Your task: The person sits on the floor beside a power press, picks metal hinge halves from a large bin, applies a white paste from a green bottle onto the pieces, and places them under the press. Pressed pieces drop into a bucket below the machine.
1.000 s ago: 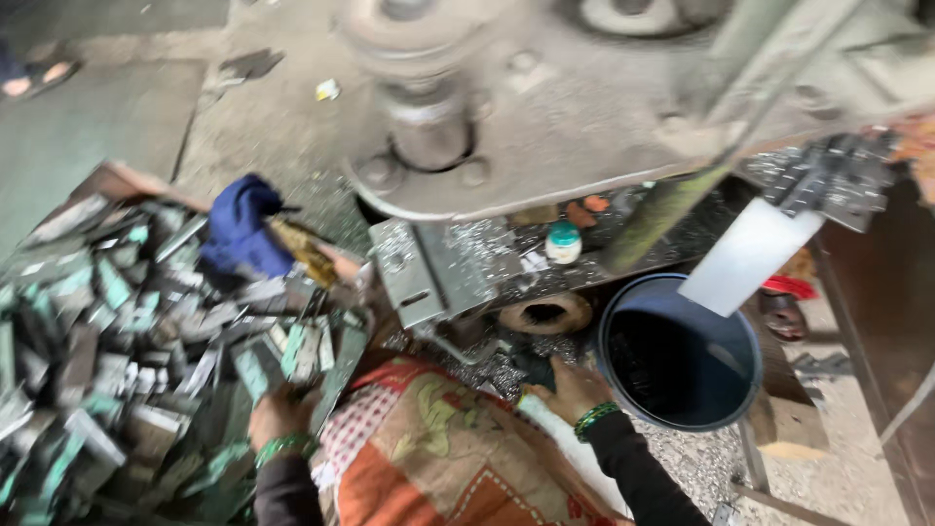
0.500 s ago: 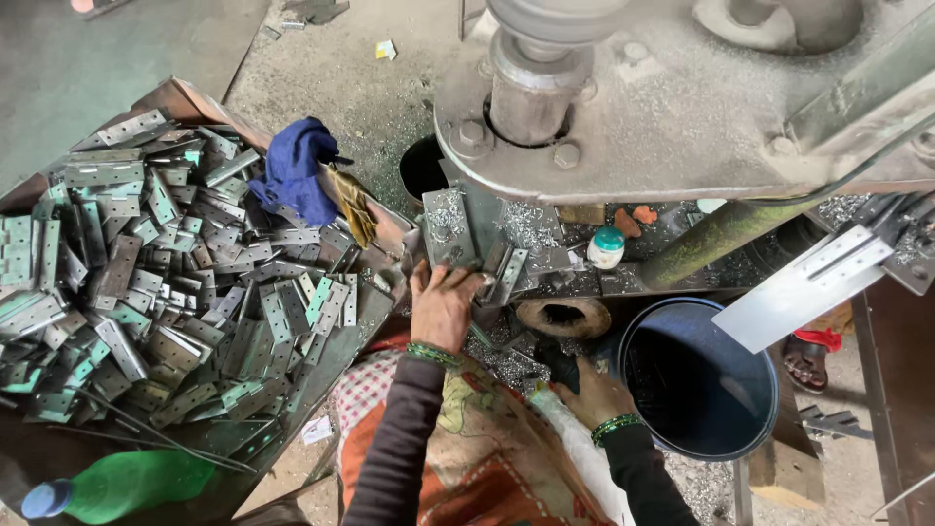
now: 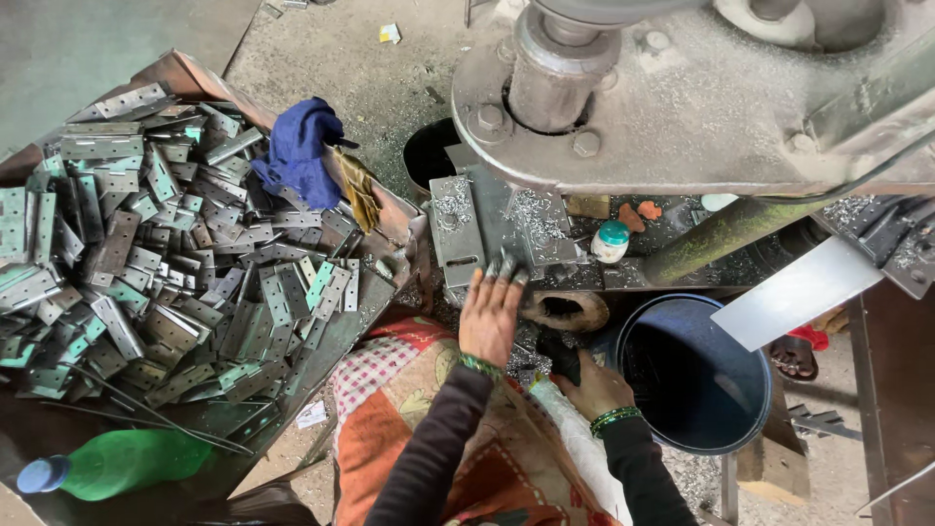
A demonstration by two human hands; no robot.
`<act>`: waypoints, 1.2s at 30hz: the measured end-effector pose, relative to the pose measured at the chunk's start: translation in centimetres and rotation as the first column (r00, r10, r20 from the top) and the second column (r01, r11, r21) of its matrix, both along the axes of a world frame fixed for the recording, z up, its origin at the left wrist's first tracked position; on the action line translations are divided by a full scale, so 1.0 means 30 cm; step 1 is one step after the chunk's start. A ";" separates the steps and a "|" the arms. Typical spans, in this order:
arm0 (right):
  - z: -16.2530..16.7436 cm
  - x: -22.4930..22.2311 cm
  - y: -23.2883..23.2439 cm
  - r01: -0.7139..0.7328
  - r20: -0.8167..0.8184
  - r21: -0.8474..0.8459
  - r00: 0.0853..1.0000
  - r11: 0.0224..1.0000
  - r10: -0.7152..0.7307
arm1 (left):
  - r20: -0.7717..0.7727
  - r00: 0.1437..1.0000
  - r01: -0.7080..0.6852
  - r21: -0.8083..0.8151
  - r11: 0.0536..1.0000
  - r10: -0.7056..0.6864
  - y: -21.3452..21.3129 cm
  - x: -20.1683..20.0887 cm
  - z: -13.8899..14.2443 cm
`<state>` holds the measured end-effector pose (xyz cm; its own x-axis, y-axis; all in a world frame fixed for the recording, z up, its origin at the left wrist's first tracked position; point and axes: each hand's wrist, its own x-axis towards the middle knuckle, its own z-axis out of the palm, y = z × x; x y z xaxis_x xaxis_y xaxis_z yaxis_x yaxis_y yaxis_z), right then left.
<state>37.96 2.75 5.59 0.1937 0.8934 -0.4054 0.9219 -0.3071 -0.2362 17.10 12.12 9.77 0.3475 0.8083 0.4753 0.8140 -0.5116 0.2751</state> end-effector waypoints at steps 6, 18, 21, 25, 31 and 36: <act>0.011 -0.012 -0.003 0.019 -0.005 0.024 1.000 1.000 -0.018 | 0.146 0.989 0.010 -0.016 1.000 -0.007 -0.051 -0.015 0.060; -0.010 0.007 0.004 -0.005 -0.015 -0.024 1.000 1.000 0.005 | 0.034 0.997 0.078 -0.055 0.995 -0.076 -0.032 0.010 0.055; -0.031 0.010 -0.002 -0.021 -0.022 0.021 1.000 1.000 0.022 | 0.047 0.992 0.113 0.051 0.992 -0.115 -0.082 -0.027 0.034; -0.048 0.014 -0.009 0.015 -0.074 0.093 0.997 0.996 -0.009 | 0.062 0.998 0.018 0.030 0.999 -0.020 0.035 -0.021 0.034; -0.057 0.021 0.007 0.008 -0.015 -0.030 1.000 1.000 -0.009 | -0.104 0.995 -0.011 -0.147 0.989 -0.005 0.007 0.028 0.054; -0.089 0.028 0.001 -0.002 -0.048 0.038 0.999 0.999 0.004 | 0.052 0.990 0.136 -0.091 0.986 -0.132 -0.099 0.013 0.015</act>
